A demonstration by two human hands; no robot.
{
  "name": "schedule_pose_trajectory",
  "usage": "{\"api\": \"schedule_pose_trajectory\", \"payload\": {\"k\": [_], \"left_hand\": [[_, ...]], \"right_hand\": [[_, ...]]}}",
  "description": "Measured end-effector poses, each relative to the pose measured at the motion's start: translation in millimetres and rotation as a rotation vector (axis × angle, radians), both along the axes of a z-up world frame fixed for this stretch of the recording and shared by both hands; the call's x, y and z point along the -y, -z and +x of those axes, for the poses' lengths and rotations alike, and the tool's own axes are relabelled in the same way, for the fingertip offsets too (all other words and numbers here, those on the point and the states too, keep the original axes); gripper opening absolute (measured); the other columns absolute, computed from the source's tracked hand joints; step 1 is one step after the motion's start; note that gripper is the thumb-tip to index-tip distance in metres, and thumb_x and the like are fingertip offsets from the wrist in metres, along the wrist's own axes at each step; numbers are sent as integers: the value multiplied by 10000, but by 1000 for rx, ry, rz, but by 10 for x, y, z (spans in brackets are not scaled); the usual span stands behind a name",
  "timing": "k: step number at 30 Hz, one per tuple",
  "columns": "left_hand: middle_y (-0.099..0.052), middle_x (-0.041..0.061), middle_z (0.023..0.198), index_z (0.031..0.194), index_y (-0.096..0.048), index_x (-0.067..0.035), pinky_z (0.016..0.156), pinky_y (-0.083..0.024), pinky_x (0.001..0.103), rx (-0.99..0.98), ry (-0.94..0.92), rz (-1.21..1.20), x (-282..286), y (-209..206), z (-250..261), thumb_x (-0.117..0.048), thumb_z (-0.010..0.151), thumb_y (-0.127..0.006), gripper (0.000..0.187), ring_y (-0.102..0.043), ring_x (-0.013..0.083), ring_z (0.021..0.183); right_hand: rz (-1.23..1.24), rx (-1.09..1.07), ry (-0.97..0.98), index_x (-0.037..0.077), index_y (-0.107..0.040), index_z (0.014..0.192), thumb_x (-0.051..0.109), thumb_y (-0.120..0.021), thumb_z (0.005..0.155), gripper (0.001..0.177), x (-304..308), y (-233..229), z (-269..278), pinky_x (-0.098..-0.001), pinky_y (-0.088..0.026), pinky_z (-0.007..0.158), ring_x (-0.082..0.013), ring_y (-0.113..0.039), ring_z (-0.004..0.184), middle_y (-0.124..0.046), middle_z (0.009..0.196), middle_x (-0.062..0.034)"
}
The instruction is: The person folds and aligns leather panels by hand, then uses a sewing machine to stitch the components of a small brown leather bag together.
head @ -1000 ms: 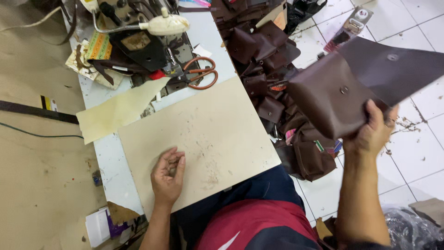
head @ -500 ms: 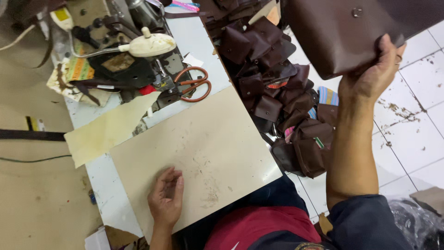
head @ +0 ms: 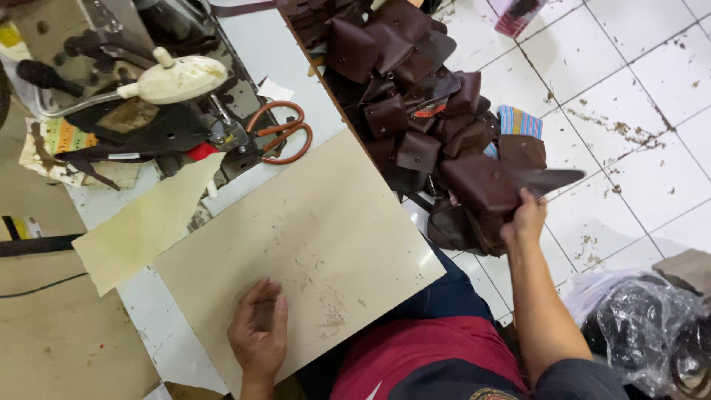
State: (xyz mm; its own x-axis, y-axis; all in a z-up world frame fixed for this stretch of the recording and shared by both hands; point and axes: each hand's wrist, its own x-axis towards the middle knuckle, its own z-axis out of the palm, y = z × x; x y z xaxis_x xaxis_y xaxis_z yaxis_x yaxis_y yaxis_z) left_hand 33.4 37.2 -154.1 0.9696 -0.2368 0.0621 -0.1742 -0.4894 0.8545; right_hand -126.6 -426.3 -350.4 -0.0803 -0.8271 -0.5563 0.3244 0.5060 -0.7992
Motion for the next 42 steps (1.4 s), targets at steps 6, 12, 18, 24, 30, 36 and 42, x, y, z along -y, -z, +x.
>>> {"api": "schedule_pose_trajectory", "payload": {"k": [6, 12, 18, 24, 30, 36, 42], "left_hand": [[-733, 118, 1086, 1263, -647, -12, 848, -624, 285, 64, 93, 16, -4, -14, 9, -68, 916, -703, 356, -720, 181, 964], [-740, 131, 1127, 1266, -651, 13, 874, -624, 295, 52, 85, 10, 34, -48, -17, -58, 921, -696, 355, -724, 186, 996], [-764, 106, 1092, 1266, -670, -18, 872, -615, 283, 85, 70, 13, 49, -43, -21, -87, 906, -715, 369, -734, 159, 958], [-769, 91, 1075, 1245, -684, -28, 856, -629, 293, 132, 91, 47, 51, -32, 0, -122, 904, -715, 355, -741, 163, 950], [-777, 73, 1084, 1268, -687, -77, 843, -609, 261, 79, 41, 21, 43, 5, -18, -130, 891, -722, 382, -734, 133, 924], [-786, 78, 1058, 1235, -696, -48, 838, -625, 268, 140, 77, 30, 27, 48, 10, -142, 872, -737, 377, -756, 145, 917], [-792, 85, 1012, 1198, -715, -52, 737, -638, 246, 180, 50, -39, 68, 66, -4, -112, 837, -750, 368, -761, 130, 857]], "right_hand": [[95, -71, -94, 233, -558, 1123, 78, -575, 913, 262, -298, 259, -211, -471, -646, 838, -230, -717, 952, -709, 1135, -53], [-71, -7, -132, 157, -574, 1127, 105, -656, 906, 242, -248, 168, 47, -384, -639, 862, -213, -697, 959, -701, 1105, -79], [-90, 173, -160, 165, -596, 1142, 53, -650, 905, 268, -91, -109, 729, -383, -648, 779, -199, -712, 887, -721, 1074, -81], [-253, 282, -330, 73, -622, 1261, 332, -695, 919, 435, 322, -1012, 2059, -384, -628, 987, -224, -735, 1089, -733, 1241, -134], [-110, -55, -967, 208, -649, 1205, 577, -633, 884, 490, 316, -1421, 2540, -381, -510, 796, -170, -678, 1077, -743, 1172, 5], [-782, -242, -1474, 111, -500, 1526, 501, -553, 981, 672, -195, -176, 1538, -329, -456, 1048, -176, -586, 1245, -588, 1484, -90], [-186, -684, -1586, 140, -652, 684, 302, -621, 932, 298, -782, 910, -101, -356, -422, 558, -124, -531, 583, -607, 615, -20]]}}
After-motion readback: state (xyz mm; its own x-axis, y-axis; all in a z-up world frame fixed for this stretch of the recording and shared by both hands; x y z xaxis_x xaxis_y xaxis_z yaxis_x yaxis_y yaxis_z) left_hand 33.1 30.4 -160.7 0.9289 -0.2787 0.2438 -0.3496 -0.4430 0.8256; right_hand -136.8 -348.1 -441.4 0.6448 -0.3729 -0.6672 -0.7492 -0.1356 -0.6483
